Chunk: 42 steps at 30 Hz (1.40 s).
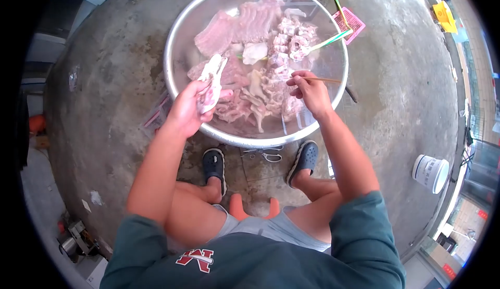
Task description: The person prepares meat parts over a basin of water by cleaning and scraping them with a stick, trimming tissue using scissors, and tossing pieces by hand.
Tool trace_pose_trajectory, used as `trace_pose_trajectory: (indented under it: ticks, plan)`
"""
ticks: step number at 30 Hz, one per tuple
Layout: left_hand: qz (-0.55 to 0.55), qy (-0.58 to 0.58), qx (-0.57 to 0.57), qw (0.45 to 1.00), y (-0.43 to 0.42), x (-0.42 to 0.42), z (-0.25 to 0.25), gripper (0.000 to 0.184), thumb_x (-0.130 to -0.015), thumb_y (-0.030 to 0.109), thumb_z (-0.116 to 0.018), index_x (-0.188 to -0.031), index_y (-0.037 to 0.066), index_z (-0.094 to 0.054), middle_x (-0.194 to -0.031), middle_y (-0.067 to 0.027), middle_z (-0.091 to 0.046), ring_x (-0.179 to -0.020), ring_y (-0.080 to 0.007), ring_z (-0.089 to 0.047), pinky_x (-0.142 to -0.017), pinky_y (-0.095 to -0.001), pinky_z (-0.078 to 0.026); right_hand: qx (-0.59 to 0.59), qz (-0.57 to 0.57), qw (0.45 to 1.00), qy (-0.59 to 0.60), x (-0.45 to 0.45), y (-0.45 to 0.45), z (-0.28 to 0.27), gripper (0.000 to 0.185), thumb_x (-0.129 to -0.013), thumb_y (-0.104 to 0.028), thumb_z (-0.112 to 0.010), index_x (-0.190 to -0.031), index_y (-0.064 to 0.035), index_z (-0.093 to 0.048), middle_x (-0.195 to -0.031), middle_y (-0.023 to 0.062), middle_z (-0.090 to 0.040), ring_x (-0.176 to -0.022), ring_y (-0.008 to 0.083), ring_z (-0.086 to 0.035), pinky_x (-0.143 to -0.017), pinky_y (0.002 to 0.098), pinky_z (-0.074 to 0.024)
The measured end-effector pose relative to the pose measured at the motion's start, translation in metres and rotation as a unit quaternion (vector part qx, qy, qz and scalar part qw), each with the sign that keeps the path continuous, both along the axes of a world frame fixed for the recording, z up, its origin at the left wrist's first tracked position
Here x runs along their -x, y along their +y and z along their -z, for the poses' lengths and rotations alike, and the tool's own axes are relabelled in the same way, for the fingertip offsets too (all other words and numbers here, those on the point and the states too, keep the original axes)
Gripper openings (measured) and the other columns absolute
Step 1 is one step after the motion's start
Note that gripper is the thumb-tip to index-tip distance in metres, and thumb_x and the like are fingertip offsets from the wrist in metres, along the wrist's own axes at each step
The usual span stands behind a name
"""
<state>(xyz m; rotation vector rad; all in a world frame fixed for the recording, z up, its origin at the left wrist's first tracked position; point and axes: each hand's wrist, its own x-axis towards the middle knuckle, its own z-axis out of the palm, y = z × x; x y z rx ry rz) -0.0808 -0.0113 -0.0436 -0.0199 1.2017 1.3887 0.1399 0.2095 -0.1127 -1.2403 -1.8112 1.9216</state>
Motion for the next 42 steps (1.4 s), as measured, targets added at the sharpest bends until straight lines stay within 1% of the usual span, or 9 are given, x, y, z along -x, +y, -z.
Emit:
trace_pose_trajectory:
  ticks: [3, 6, 12, 17, 21, 24, 29, 32, 42]
  plan:
    - [0.021, 0.042, 0.077, 0.996, 0.013, -0.002, 0.049, 0.030, -0.093, 0.031, -0.043, -0.101, 0.007, -0.060, -0.089, -0.0103, -0.070, -0.051, -0.0109, -0.049, -0.040, -0.0249, -0.031, 0.079, 0.033, 0.990, 0.113, -0.017, -0.031, -0.051, 0.039, -0.102, -0.029, -0.048, -0.122, 0.0040, -0.056, -0.097, 0.0101, -0.068, -0.083, 0.0144, -0.063, -0.081, 0.0284, -0.0505]
    - [0.035, 0.088, 0.159, 0.983, 0.015, -0.007, 0.111, 0.034, -0.091, 0.033, -0.047, -0.093, 0.005, -0.064, -0.078, -0.0084, -0.066, -0.052, -0.0161, -0.056, -0.041, -0.0291, -0.037, 0.061, 0.060, 0.981, 0.174, -0.043, -0.061, -0.086, 0.034, -0.102, -0.025, -0.051, -0.118, 0.0041, -0.058, -0.087, 0.0080, -0.067, -0.080, 0.0130, -0.061, -0.077, 0.0278, -0.0492]
    - [0.183, 0.411, 0.345, 0.824, -0.016, -0.025, 0.202, 0.037, -0.087, 0.034, -0.053, -0.092, 0.001, -0.070, -0.071, -0.0128, -0.067, -0.061, -0.0203, -0.066, -0.049, -0.0337, -0.050, 0.025, 0.059, 0.983, 0.171, -0.053, -0.074, -0.099, 0.017, -0.099, -0.014, -0.053, -0.106, 0.0003, -0.059, -0.079, 0.0048, -0.064, -0.072, 0.0106, -0.058, -0.070, 0.0246, -0.0467]
    - [0.161, 0.208, 0.253, 0.931, 0.001, -0.030, 0.218, 0.030, -0.087, 0.029, -0.054, -0.086, 0.002, -0.068, -0.064, -0.0078, -0.063, -0.051, -0.0182, -0.060, -0.040, -0.0335, -0.043, -0.084, 0.050, 0.990, 0.102, -0.054, -0.078, -0.109, 0.011, -0.098, -0.011, -0.055, -0.099, -0.0007, -0.058, -0.082, 0.0052, -0.065, -0.076, 0.0105, -0.061, -0.069, 0.0240, -0.0489]
    - [0.137, 0.176, 0.198, 0.955, 0.036, -0.039, 0.152, 0.028, -0.089, 0.028, -0.053, -0.087, 0.003, -0.067, -0.066, -0.0053, -0.062, -0.049, -0.0165, -0.056, -0.040, -0.0310, -0.040, -0.055, 0.044, 0.982, 0.174, -0.056, -0.068, -0.115, 0.016, -0.097, -0.013, -0.057, -0.104, 0.0008, -0.062, -0.088, 0.0079, -0.068, -0.079, 0.0115, -0.061, -0.073, 0.0254, -0.0494]
    - [0.200, 0.265, 0.067, 0.941, 0.056, -0.059, 0.086, 0.030, -0.091, 0.028, -0.051, -0.091, 0.002, -0.066, -0.072, -0.0057, -0.063, -0.055, -0.0162, -0.057, -0.045, -0.0302, -0.044, -0.008, 0.051, 0.970, 0.237, -0.056, -0.054, -0.120, 0.020, -0.098, -0.015, -0.056, -0.108, 0.0011, -0.063, -0.090, 0.0097, -0.069, -0.080, 0.0130, -0.061, -0.076, 0.0276, -0.0494]
    - [0.235, 0.333, 0.040, 0.912, 0.056, -0.078, 0.016, 0.038, -0.094, 0.033, -0.047, -0.093, 0.000, -0.063, -0.076, -0.0097, -0.063, -0.067, -0.0178, -0.058, -0.062, -0.0348, -0.046, 0.002, 0.011, 0.962, 0.273, -0.055, -0.059, -0.117, 0.015, -0.099, -0.015, -0.056, -0.104, -0.0011, -0.059, -0.088, 0.0100, -0.068, -0.079, 0.0138, -0.062, -0.074, 0.0272, -0.0500]
    - [0.223, 0.422, -0.034, 0.878, 0.054, -0.082, 0.001, 0.041, -0.093, 0.035, -0.047, -0.092, -0.003, -0.062, -0.077, -0.0133, -0.063, -0.070, -0.0208, -0.059, -0.068, -0.0372, -0.046, 0.019, 0.022, 0.962, 0.271, -0.055, -0.059, -0.110, 0.009, -0.098, -0.013, -0.057, -0.100, -0.0035, -0.056, -0.087, 0.0104, -0.068, -0.077, 0.0138, -0.062, -0.072, 0.0267, -0.0501]
    - [0.266, 0.470, -0.025, 0.841, 0.058, -0.085, -0.033, 0.045, -0.091, 0.037, -0.047, -0.086, -0.005, -0.063, -0.073, -0.0213, -0.061, -0.068, -0.0298, -0.059, -0.070, -0.0423, -0.045, -0.003, 0.020, 0.979, 0.202, -0.050, -0.061, -0.113, 0.010, -0.096, -0.010, -0.061, -0.096, -0.0005, -0.058, -0.085, 0.0094, -0.069, -0.075, 0.0120, -0.062, -0.072, 0.0252, -0.0509]
